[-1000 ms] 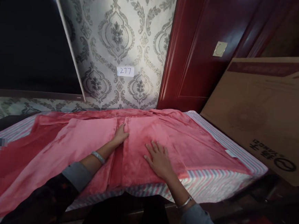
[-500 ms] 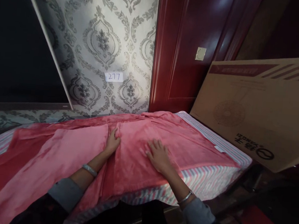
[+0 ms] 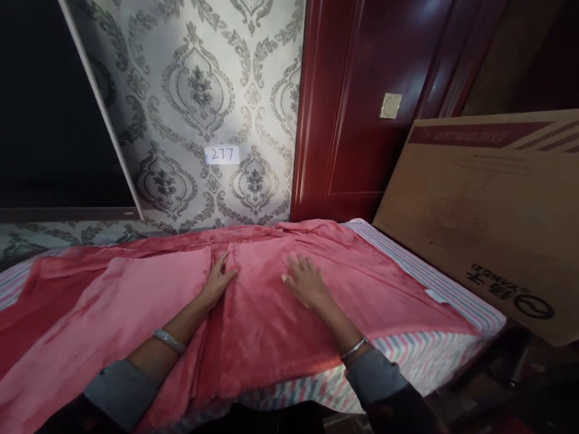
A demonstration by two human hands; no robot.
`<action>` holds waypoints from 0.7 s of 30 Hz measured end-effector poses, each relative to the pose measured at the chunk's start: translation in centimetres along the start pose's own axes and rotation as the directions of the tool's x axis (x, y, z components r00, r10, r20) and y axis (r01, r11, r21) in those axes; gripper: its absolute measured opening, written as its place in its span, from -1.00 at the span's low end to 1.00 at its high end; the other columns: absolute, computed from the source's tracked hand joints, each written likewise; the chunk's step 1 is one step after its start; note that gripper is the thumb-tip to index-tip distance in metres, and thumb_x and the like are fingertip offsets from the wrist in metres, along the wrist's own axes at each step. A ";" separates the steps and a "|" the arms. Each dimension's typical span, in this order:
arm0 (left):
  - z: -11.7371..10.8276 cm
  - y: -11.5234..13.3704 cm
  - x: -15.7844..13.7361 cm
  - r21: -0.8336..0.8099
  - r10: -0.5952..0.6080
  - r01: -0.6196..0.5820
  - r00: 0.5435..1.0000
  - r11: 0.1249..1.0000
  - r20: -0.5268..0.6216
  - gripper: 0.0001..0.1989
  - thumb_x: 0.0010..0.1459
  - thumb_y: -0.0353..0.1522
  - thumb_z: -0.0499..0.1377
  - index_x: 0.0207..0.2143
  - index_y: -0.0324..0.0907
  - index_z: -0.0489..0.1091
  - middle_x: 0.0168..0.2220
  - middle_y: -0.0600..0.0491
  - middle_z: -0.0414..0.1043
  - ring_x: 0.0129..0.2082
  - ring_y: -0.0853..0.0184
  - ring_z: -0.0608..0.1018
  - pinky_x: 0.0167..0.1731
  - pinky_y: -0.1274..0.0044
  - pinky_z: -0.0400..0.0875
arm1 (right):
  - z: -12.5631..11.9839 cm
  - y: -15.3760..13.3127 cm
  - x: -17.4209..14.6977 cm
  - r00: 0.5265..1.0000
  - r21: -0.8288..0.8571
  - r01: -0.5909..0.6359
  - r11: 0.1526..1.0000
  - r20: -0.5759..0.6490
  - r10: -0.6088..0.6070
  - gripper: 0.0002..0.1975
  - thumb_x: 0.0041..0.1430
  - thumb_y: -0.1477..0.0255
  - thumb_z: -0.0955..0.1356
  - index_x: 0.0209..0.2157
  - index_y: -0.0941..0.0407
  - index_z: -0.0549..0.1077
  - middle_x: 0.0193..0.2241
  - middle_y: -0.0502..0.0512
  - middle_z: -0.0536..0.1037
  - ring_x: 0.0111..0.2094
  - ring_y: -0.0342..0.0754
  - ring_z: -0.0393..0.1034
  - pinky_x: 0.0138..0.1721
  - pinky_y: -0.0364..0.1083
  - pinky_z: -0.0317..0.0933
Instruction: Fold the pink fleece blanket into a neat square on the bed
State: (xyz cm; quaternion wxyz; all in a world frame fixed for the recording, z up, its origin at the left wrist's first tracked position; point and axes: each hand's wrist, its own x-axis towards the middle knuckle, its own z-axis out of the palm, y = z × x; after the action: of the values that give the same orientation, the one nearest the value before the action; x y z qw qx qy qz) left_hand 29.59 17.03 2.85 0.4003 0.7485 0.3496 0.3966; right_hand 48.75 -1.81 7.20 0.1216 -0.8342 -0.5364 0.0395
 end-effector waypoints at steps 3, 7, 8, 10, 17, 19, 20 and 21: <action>-0.1 -0.3 0.3 -0.019 -0.022 0.023 0.998 1.000 0.066 -0.31 0.01 -0.54 0.13 0.25 -0.15 0.31 0.24 -0.04 0.38 0.26 0.21 0.39 0.26 0.36 0.26 | 1.8 -0.2 1.7 0.997 -0.031 -0.002 1.000 -0.082 -0.001 -0.39 0.45 0.16 0.08 0.43 0.03 -0.01 0.44 0.19 -0.11 0.44 0.19 -0.25 0.32 0.29 -0.14; 0.0 -0.6 0.4 0.079 -0.073 0.068 0.995 0.995 0.062 -0.35 -0.07 -0.60 0.09 0.14 -0.21 0.44 0.20 -0.05 0.43 0.25 0.20 0.40 0.29 0.37 0.22 | 5.1 -0.2 2.0 0.993 -0.126 0.032 0.992 -0.105 -0.045 -0.40 0.43 0.14 0.11 0.40 0.03 0.09 0.42 0.21 0.01 0.42 0.22 -0.16 0.33 0.29 -0.19; 0.1 -0.7 0.3 0.100 -0.084 0.078 0.995 0.992 0.058 -0.34 -0.06 -0.60 0.08 0.15 -0.23 0.43 0.21 -0.07 0.41 0.25 0.21 0.40 0.28 0.39 0.23 | 5.6 -0.2 2.0 0.992 -0.136 0.035 0.990 -0.115 -0.050 -0.40 0.43 0.13 0.12 0.40 0.04 0.11 0.42 0.22 0.02 0.41 0.22 -0.15 0.33 0.29 -0.20; 0.1 -0.7 0.2 0.148 -0.105 0.096 0.993 0.984 0.056 -0.33 -0.05 -0.59 0.05 0.18 -0.29 0.40 0.23 -0.10 0.38 0.24 0.22 0.41 0.24 0.42 0.28 | 6.2 -0.1 1.9 0.990 -0.138 0.034 0.990 -0.133 -0.052 -0.40 0.43 0.13 0.11 0.39 0.04 0.12 0.42 0.23 0.02 0.41 0.22 -0.14 0.32 0.28 -0.19; 0.6 2.2 1.5 0.442 -0.074 0.026 0.993 0.897 0.092 -0.32 0.07 -0.44 0.13 0.29 -0.27 0.25 0.39 -0.14 0.11 0.40 0.10 0.12 0.35 0.35 0.04 | 6.5 0.2 2.1 0.984 -0.167 0.043 0.985 -0.163 -0.071 -0.41 0.43 0.12 0.11 0.39 0.04 0.14 0.40 0.23 0.06 0.40 0.24 -0.10 0.31 0.28 -0.19; 1.2 3.5 2.4 0.610 -0.045 -0.099 0.975 0.786 0.216 -0.30 0.17 -0.30 0.12 0.35 -0.31 0.13 0.44 -0.21 -0.05 0.44 0.06 -0.02 0.37 0.30 -0.06 | 6.6 0.2 2.2 0.983 -0.167 0.040 0.985 -0.173 -0.069 -0.40 0.43 0.12 0.11 0.38 0.04 0.15 0.40 0.23 0.06 0.40 0.24 -0.10 0.31 0.28 -0.19; 1.5 4.0 2.9 0.665 -0.049 -0.156 0.959 0.731 0.279 -0.29 0.21 -0.23 0.10 0.36 -0.33 0.10 0.44 -0.25 -0.07 0.44 0.03 -0.03 0.37 0.25 -0.08 | 6.6 0.1 2.2 0.983 -0.164 0.038 0.986 -0.173 -0.067 -0.40 0.43 0.12 0.11 0.38 0.04 0.15 0.40 0.23 0.06 0.40 0.23 -0.11 0.32 0.28 -0.20; 1.9 4.3 3.3 0.693 -0.058 -0.197 0.943 0.694 0.326 -0.28 0.23 -0.18 0.09 0.36 -0.34 0.11 0.43 -0.28 -0.07 0.44 -0.01 -0.03 0.37 0.20 -0.09 | 6.6 0.0 2.1 0.984 -0.161 0.035 0.986 -0.169 -0.063 -0.41 0.43 0.12 0.10 0.38 0.04 0.15 0.41 0.23 0.06 0.40 0.23 -0.11 0.32 0.28 -0.20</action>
State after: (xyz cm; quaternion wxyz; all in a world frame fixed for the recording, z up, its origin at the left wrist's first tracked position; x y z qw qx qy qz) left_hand 33.55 17.32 6.96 0.1131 0.9120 0.3770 0.1157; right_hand 48.36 1.15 0.94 0.1026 -0.8280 -0.5457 -0.0789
